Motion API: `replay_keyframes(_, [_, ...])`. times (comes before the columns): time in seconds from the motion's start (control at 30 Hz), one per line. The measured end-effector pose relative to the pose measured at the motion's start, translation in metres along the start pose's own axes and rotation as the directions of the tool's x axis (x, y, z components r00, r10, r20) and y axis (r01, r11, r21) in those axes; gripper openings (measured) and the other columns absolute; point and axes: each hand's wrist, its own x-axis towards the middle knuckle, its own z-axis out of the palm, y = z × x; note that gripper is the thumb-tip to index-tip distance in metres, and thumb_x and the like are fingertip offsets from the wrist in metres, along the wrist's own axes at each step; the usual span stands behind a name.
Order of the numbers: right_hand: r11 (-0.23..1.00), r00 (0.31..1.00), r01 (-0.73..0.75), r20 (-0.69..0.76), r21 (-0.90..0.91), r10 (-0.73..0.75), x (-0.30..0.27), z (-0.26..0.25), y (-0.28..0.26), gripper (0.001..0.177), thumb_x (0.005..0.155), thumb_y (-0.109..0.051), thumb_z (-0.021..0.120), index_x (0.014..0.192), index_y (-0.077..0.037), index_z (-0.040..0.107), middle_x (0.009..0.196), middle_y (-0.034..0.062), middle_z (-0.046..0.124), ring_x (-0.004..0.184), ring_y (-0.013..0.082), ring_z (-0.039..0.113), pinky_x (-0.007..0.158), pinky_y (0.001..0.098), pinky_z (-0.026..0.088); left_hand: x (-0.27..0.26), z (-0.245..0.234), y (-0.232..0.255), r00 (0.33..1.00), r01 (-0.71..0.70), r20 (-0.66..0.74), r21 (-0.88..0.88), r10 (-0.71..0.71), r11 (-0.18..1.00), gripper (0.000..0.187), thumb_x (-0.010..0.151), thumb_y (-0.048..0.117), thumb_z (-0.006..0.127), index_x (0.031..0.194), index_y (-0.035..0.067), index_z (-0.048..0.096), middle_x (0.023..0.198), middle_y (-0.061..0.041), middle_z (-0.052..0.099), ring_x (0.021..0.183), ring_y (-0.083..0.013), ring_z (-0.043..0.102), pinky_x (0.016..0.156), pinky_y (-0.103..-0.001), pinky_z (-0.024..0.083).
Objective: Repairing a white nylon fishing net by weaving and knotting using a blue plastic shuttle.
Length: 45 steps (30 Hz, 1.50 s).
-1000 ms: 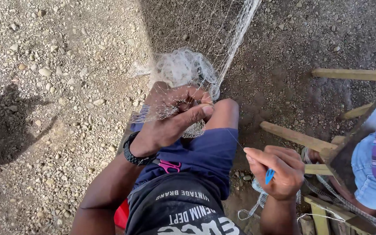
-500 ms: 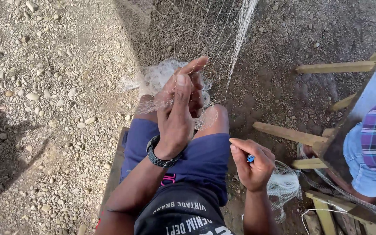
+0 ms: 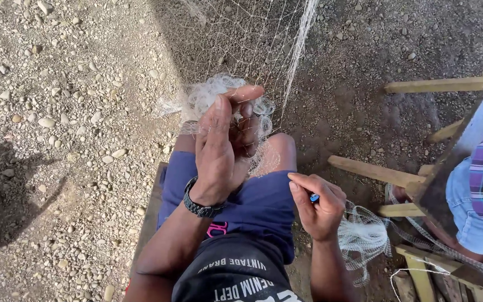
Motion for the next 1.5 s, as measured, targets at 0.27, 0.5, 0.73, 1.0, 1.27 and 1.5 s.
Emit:
replay_keyframes(0.27, [0.999,1.000,0.011,0.010,0.037,-0.011,-0.001,0.004,0.001,0.013,0.097,0.000,0.068,0.110,0.002,0.069,0.080,0.0096,0.074,0.059,0.0130,0.063,0.052,0.0234,0.050,-0.001,-0.003,0.001,0.999,-0.008,0.040,-0.010,0.009,1.000,0.041,0.106,0.043,0.055,0.120,0.007,0.070,0.089,0.004,0.054,0.060,-0.0038,0.041,0.042,-0.018,0.023])
replay_keyframes(0.5, [0.999,1.000,0.012,0.018,0.044,-0.012,-0.001,0.007,0.001,0.013,0.099,-0.003,0.067,0.111,0.001,0.069,0.077,0.0079,0.071,0.057,0.0113,0.058,0.051,0.0230,0.047,-0.001,-0.005,0.001,1.000,-0.024,0.018,0.007,0.024,1.000,0.041,0.106,0.043,0.056,0.120,0.008,0.072,0.090,0.003,0.053,0.060,-0.0056,0.039,0.045,-0.018,0.022])
replay_keyframes(0.73, [0.994,1.000,0.026,-0.012,0.108,-0.025,0.009,0.012,-0.003,0.014,0.095,0.003,0.068,0.107,0.005,0.073,0.070,0.0110,0.068,0.050,0.0171,0.057,0.046,0.0275,0.045,0.000,-0.010,-0.003,1.000,0.014,0.007,0.003,-0.014,1.000,0.049,0.108,0.042,0.052,0.126,0.001,0.070,0.087,0.001,0.047,0.059,-0.0052,0.035,0.045,-0.018,0.023])
replay_keyframes(1.0, [0.985,0.998,0.045,-0.049,0.166,-0.037,0.013,0.016,-0.005,0.014,0.092,0.004,0.068,0.102,0.006,0.078,0.057,0.0099,0.061,0.039,0.0164,0.050,0.038,0.0297,0.043,0.002,-0.024,-0.010,0.992,0.124,0.028,-0.047,-0.123,0.991,0.055,0.109,0.043,0.048,0.118,-0.006,0.071,0.083,0.002,0.038,0.059,-0.0033,0.034,0.045,-0.016,0.024])
replay_keyframes(1.27, [0.981,0.998,0.051,-0.047,0.185,-0.043,0.011,0.018,-0.005,0.016,0.092,0.004,0.069,0.104,0.005,0.078,0.055,0.0121,0.060,0.038,0.0187,0.054,0.036,0.0288,0.044,0.001,-0.028,-0.002,0.989,0.143,0.047,-0.118,-0.139,0.983,0.054,0.108,0.039,0.051,0.114,-0.012,0.068,0.076,0.001,0.043,0.056,-0.0057,0.045,0.041,-0.015,0.032])
replay_keyframes(1.5, [0.979,0.999,0.033,-0.041,0.199,-0.026,0.012,0.019,-0.011,0.018,0.093,0.003,0.067,0.107,0.004,0.078,0.056,0.0129,0.062,0.041,0.0213,0.059,0.036,0.0280,0.042,0.000,-0.024,0.004,0.993,0.118,-0.007,-0.057,-0.118,0.991,0.052,0.108,0.041,0.051,0.117,-0.007,0.069,0.075,0.002,0.040,0.055,-0.0054,0.045,0.041,-0.015,0.033])
